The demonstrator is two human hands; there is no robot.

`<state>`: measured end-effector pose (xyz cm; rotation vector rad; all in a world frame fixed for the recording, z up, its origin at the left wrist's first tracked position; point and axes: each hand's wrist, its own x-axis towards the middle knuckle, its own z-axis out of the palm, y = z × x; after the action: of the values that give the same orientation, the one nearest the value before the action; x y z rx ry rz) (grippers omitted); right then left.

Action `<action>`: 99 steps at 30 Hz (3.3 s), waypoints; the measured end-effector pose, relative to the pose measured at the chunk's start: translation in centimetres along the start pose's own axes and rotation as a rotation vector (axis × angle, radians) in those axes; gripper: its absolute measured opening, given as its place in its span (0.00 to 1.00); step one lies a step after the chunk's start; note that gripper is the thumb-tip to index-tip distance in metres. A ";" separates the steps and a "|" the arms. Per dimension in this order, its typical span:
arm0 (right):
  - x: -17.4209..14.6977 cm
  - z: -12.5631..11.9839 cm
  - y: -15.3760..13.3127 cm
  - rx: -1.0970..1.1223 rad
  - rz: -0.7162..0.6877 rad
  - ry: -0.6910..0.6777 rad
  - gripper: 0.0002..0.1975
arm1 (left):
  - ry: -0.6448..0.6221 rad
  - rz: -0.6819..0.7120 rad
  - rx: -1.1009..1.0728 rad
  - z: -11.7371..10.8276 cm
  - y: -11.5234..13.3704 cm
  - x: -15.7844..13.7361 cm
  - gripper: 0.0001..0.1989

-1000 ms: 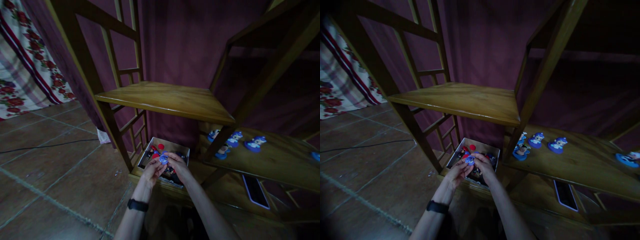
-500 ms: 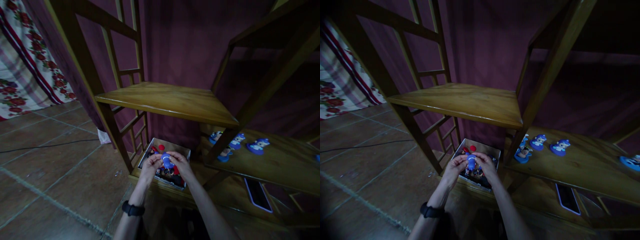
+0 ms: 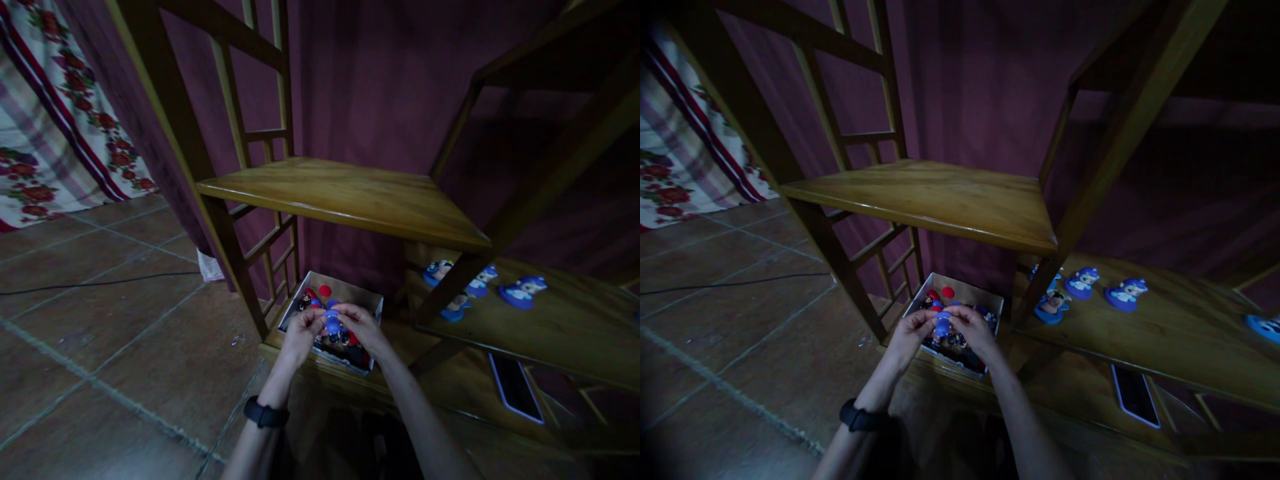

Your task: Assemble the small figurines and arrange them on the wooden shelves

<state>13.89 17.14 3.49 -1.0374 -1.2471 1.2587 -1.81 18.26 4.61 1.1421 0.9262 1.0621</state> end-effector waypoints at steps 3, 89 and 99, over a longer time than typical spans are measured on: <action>0.0 0.2 0.7 0.150 0.124 0.000 0.12 | 0.029 -0.090 -0.087 0.2 -0.5 0.0 0.12; 1.2 1.0 2.5 0.205 0.195 0.214 0.14 | 0.300 -0.285 -0.537 1.2 -3.0 1.2 0.11; 0.9 1.7 2.9 0.166 0.158 0.209 0.13 | 0.322 -0.234 -0.503 1.5 -3.4 0.9 0.10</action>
<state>11.83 18.12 0.84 -1.1307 -0.9006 1.3119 0.47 18.51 1.51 0.4442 0.9414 1.2150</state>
